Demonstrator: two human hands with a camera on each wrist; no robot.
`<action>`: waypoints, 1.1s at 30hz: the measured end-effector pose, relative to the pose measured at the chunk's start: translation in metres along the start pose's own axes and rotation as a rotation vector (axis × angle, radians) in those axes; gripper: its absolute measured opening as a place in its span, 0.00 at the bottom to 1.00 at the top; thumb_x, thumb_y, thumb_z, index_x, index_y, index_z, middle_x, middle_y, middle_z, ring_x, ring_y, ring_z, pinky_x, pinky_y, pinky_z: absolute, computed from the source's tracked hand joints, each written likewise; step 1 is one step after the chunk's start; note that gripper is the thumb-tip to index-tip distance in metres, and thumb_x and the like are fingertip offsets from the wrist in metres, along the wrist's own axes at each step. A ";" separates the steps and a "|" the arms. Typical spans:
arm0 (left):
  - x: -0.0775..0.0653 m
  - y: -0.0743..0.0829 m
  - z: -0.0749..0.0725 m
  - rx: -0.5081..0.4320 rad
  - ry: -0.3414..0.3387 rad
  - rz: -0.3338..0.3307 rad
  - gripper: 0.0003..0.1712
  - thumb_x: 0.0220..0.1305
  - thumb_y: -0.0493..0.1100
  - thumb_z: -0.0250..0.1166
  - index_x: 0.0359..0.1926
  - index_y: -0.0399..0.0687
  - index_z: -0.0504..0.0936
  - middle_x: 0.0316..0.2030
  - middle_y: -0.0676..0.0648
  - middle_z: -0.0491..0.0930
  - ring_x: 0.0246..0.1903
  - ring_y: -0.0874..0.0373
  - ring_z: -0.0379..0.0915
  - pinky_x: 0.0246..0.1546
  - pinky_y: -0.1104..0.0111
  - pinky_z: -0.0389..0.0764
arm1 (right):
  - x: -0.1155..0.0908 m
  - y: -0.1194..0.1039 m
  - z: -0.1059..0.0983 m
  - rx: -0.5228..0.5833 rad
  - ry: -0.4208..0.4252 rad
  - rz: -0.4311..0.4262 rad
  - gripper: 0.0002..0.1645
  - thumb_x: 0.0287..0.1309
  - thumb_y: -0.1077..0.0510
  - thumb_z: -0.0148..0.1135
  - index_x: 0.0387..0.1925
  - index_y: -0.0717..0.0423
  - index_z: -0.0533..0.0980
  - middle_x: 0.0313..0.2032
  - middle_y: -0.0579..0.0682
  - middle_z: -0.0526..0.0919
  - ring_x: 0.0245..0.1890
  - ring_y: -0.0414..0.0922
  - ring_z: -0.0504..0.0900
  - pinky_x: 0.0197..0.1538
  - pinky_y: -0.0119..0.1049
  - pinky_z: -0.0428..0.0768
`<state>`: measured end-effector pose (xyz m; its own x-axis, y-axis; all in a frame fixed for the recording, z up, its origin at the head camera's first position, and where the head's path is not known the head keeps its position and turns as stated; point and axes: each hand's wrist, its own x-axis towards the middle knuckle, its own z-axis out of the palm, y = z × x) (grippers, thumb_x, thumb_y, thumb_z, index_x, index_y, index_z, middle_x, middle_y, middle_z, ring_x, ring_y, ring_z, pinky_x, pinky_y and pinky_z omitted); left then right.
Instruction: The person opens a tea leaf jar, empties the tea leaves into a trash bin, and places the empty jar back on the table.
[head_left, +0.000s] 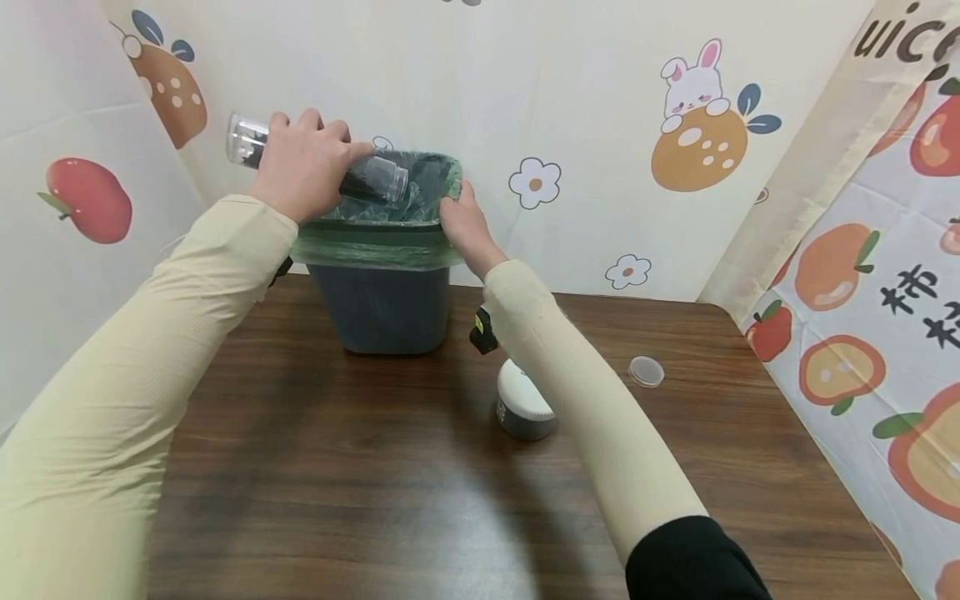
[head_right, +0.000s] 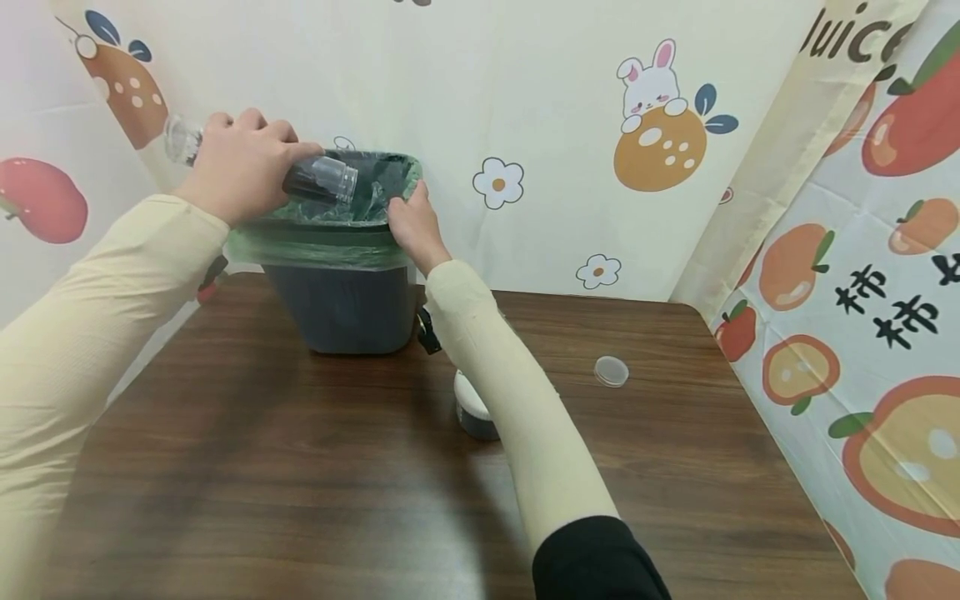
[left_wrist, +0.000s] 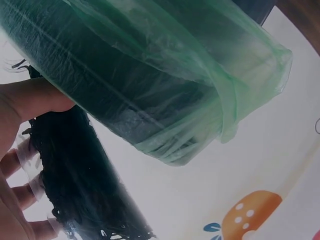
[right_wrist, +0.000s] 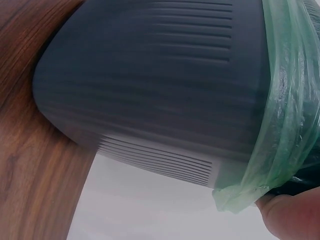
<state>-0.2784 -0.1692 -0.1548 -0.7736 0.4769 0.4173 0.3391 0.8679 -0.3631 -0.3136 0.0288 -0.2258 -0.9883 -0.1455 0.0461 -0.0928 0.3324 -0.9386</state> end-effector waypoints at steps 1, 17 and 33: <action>0.000 0.000 0.000 -0.001 0.000 -0.002 0.34 0.45 0.34 0.63 0.56 0.54 0.68 0.42 0.35 0.69 0.41 0.35 0.61 0.39 0.38 0.63 | 0.000 0.000 0.000 0.000 0.000 -0.003 0.33 0.65 0.50 0.31 0.67 0.45 0.34 0.68 0.42 0.43 0.66 0.37 0.44 0.64 0.33 0.51; -0.001 -0.001 -0.001 -0.011 -0.014 -0.041 0.33 0.47 0.31 0.58 0.57 0.54 0.68 0.42 0.35 0.70 0.42 0.35 0.60 0.43 0.38 0.60 | -0.001 0.000 0.002 -0.017 0.030 -0.035 0.31 0.65 0.51 0.33 0.67 0.45 0.41 0.66 0.43 0.52 0.65 0.38 0.50 0.63 0.35 0.55; 0.000 -0.003 -0.003 -0.030 0.007 -0.061 0.35 0.44 0.31 0.60 0.57 0.54 0.69 0.45 0.36 0.70 0.43 0.36 0.58 0.47 0.38 0.56 | -0.001 0.001 0.002 -0.033 0.038 -0.045 0.31 0.65 0.51 0.32 0.67 0.46 0.40 0.66 0.43 0.52 0.65 0.38 0.50 0.63 0.35 0.55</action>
<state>-0.2781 -0.1717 -0.1512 -0.7896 0.4241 0.4436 0.3079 0.8990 -0.3115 -0.3126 0.0271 -0.2279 -0.9869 -0.1254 0.1015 -0.1403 0.3566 -0.9237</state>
